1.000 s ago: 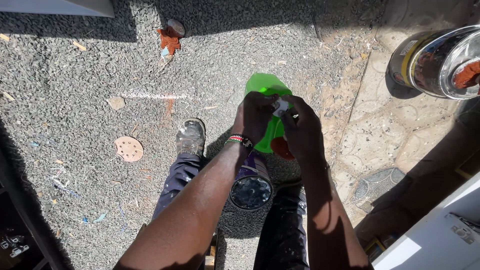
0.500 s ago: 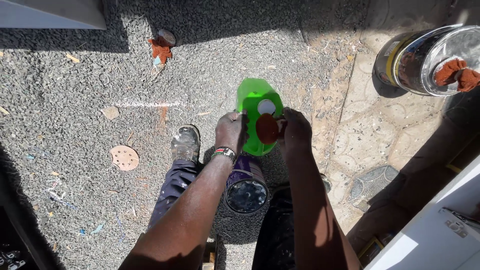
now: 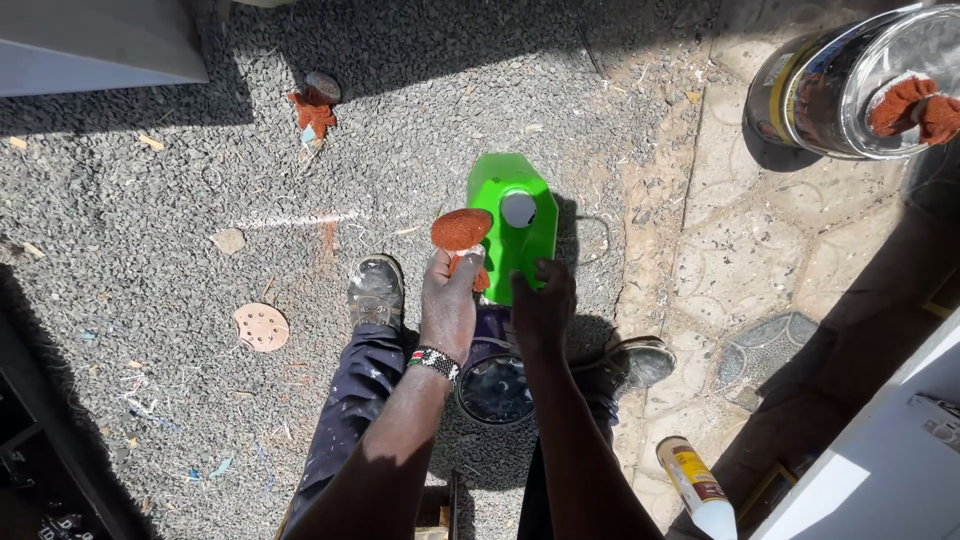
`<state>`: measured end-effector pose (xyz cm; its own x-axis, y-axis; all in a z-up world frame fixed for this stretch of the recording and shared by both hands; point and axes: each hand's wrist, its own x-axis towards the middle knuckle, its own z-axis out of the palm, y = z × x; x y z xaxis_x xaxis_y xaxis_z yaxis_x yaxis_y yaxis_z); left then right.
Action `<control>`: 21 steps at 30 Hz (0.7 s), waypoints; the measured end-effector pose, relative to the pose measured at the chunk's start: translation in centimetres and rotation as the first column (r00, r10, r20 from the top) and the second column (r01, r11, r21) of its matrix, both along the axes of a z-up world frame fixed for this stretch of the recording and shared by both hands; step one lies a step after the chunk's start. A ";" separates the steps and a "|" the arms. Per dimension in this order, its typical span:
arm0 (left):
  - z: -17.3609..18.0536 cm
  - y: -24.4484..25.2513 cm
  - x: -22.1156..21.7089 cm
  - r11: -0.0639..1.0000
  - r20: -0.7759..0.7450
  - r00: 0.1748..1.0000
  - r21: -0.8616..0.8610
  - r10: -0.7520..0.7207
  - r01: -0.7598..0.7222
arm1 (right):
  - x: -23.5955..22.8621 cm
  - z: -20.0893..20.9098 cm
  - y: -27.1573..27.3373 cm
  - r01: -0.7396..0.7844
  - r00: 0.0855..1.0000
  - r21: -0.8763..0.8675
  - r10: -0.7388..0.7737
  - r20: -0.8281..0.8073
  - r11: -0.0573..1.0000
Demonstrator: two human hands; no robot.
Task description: Preparing paint or adhesive and applying it to furniture panels using a sponge
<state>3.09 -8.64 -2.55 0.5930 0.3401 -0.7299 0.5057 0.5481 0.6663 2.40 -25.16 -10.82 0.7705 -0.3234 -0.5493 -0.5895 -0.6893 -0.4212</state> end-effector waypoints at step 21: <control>7.0 -29.2 6.1 0.629 -0.099 0.634 0.085 -0.767 0.773 | 4.1 23.1 -27.7 0.726 0.484 0.478 -0.861 0.156 0.494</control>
